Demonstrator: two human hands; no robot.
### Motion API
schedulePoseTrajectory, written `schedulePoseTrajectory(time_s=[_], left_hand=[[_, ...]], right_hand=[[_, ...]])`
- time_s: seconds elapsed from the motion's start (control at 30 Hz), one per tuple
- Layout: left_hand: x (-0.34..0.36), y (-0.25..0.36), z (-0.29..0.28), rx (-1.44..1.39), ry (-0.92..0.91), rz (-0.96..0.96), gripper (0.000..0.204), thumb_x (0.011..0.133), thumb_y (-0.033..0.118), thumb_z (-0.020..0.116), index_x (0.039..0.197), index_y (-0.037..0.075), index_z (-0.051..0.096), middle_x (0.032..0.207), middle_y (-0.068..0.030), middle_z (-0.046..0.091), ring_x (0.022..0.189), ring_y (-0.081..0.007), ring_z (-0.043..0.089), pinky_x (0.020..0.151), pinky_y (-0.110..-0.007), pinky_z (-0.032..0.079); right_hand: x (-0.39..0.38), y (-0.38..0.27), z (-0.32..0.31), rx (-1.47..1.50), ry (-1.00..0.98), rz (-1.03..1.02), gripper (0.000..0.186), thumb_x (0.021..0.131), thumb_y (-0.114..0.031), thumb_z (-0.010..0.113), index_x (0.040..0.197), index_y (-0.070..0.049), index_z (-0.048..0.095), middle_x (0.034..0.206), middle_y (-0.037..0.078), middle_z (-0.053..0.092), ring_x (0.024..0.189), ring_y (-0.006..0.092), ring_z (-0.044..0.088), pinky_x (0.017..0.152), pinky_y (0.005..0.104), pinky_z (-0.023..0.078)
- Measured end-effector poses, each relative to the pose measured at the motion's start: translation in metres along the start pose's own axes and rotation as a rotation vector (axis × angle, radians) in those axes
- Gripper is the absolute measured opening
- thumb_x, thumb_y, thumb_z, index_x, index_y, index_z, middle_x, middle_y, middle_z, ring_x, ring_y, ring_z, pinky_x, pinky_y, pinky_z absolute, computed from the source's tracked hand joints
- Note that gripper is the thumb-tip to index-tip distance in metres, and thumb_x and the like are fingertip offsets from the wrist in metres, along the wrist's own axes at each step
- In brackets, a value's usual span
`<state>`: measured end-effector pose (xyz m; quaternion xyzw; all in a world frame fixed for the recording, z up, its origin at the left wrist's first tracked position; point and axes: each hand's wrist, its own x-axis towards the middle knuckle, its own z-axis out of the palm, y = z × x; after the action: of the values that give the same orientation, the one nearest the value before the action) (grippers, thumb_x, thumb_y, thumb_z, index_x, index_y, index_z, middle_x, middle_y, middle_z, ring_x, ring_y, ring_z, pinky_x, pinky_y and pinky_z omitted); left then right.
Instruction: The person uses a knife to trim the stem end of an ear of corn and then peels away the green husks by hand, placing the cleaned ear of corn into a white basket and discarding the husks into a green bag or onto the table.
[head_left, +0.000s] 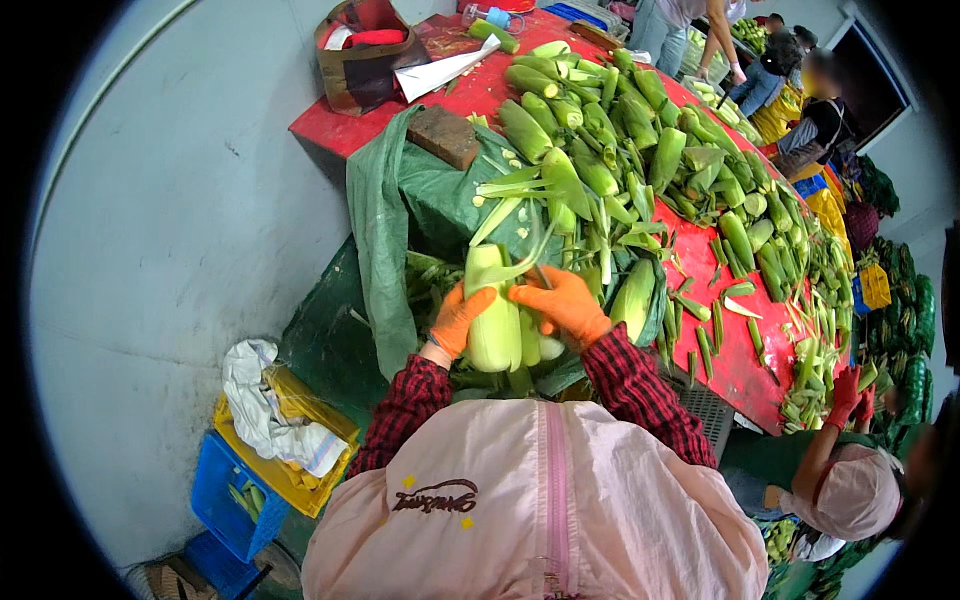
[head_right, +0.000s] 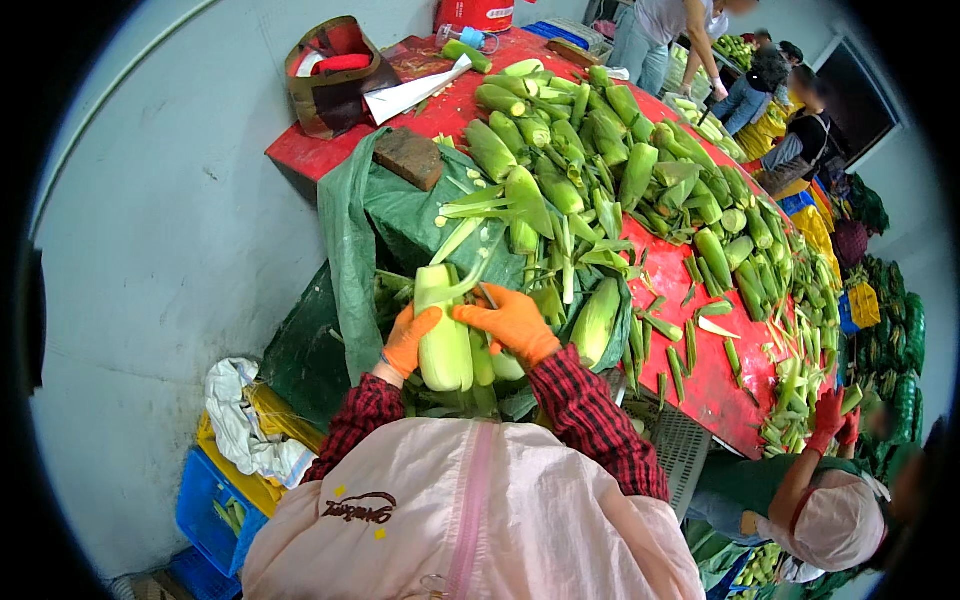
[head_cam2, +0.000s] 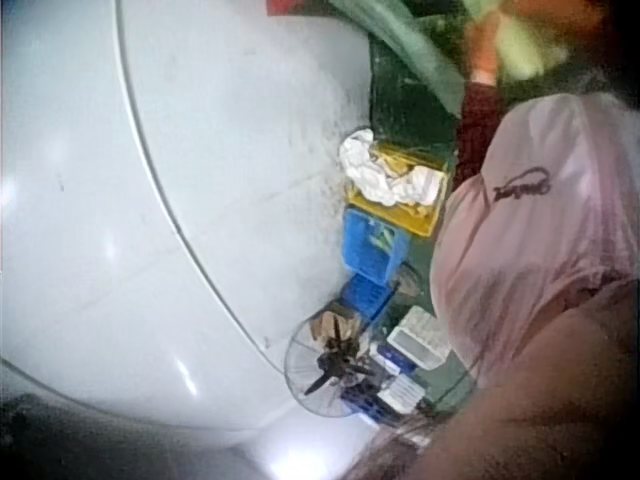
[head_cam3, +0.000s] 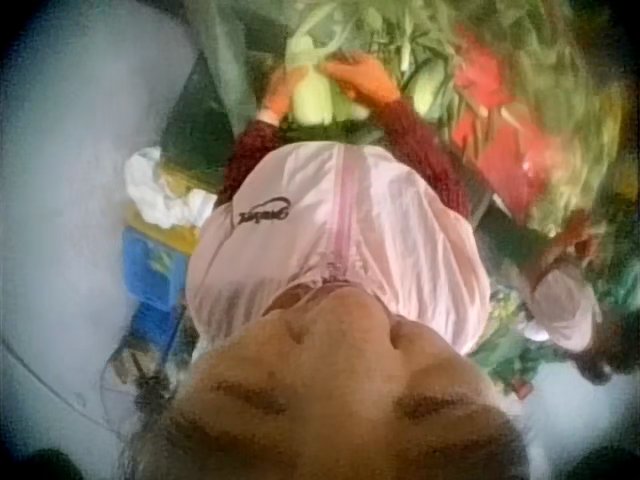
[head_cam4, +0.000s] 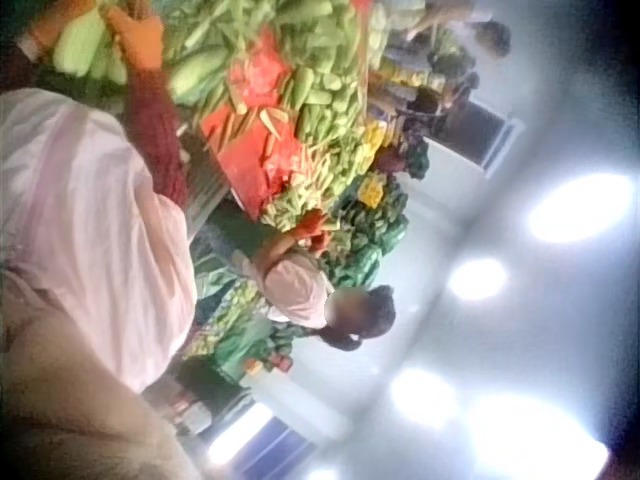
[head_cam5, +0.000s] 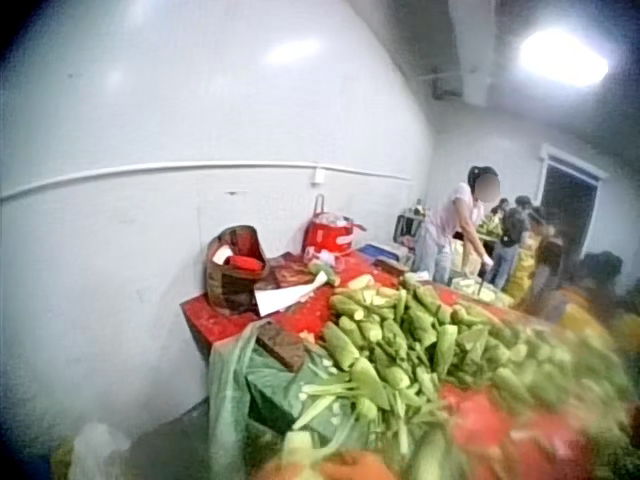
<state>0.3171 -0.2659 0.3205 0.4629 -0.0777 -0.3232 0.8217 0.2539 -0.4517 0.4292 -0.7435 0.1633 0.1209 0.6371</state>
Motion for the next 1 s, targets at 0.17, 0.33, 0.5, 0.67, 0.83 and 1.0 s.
schedulePoseTrajectory(time_s=[0.17,0.33,0.5,0.67,0.83,1.0], left_hand=[[-0.013,0.016,0.022,0.080,-0.150,-0.019,0.064,0.083,0.032,0.070,0.136,0.006,0.047,0.120,-0.0069,0.059,0.106,-0.0177,0.058,0.090,-0.034,0.048],[-0.010,0.008,0.007,0.079,-0.255,-0.065,0.067,0.081,0.030,0.073,0.138,0.007,0.046,0.122,-0.0059,0.058,0.109,-0.0167,0.056,0.093,-0.034,0.047],[-0.011,0.020,0.020,0.144,-0.136,-0.003,0.072,0.081,0.027,0.076,0.140,0.005,0.042,0.123,-0.0059,0.057,0.111,-0.0158,0.054,0.094,-0.032,0.046],[-0.012,0.009,0.035,0.402,0.014,0.190,0.080,0.073,0.024,0.084,0.140,0.005,0.044,0.124,-0.0078,0.058,0.110,-0.0175,0.057,0.096,-0.032,0.046],[-0.026,0.014,0.021,0.696,0.043,0.359,0.080,0.071,0.022,0.084,0.140,0.006,0.045,0.132,-0.0099,0.058,0.118,-0.0192,0.057,0.101,-0.032,0.044],[-0.038,0.028,0.021,0.763,0.104,0.418,0.082,0.071,0.024,0.084,0.141,0.007,0.045,0.136,-0.0109,0.055,0.124,-0.0218,0.055,0.104,-0.033,0.043]], right_hand=[[0.009,0.011,-0.006,0.130,-0.170,-0.023,0.029,0.082,-0.020,0.072,0.098,0.003,0.065,0.071,0.004,0.063,0.042,0.0094,0.050,0.040,0.0233,0.039],[0.015,0.028,0.003,0.239,-0.065,-0.016,0.023,0.081,-0.008,0.062,0.102,0.001,0.065,0.075,0.006,0.064,0.041,0.0112,0.050,0.039,0.0256,0.041],[0.014,0.037,0.004,0.290,0.099,0.021,0.019,0.082,-0.007,0.060,0.099,0.001,0.064,0.072,0.006,0.064,0.039,0.0115,0.051,0.038,0.0254,0.041],[-0.001,0.033,0.019,0.271,0.087,-0.011,0.017,0.083,-0.008,0.063,0.098,0.001,0.063,0.069,0.005,0.062,0.038,0.0120,0.051,0.037,0.0257,0.041],[0.004,0.029,-0.026,0.264,0.243,-0.055,0.026,0.084,-0.013,0.067,0.106,0.001,0.064,0.075,0.007,0.065,0.040,0.0134,0.053,0.037,0.0260,0.041],[0.012,0.015,-0.034,-0.483,0.328,-0.103,0.034,0.085,-0.025,0.072,0.106,0.001,0.066,0.076,0.005,0.066,0.042,0.0125,0.053,0.040,0.0252,0.042]])
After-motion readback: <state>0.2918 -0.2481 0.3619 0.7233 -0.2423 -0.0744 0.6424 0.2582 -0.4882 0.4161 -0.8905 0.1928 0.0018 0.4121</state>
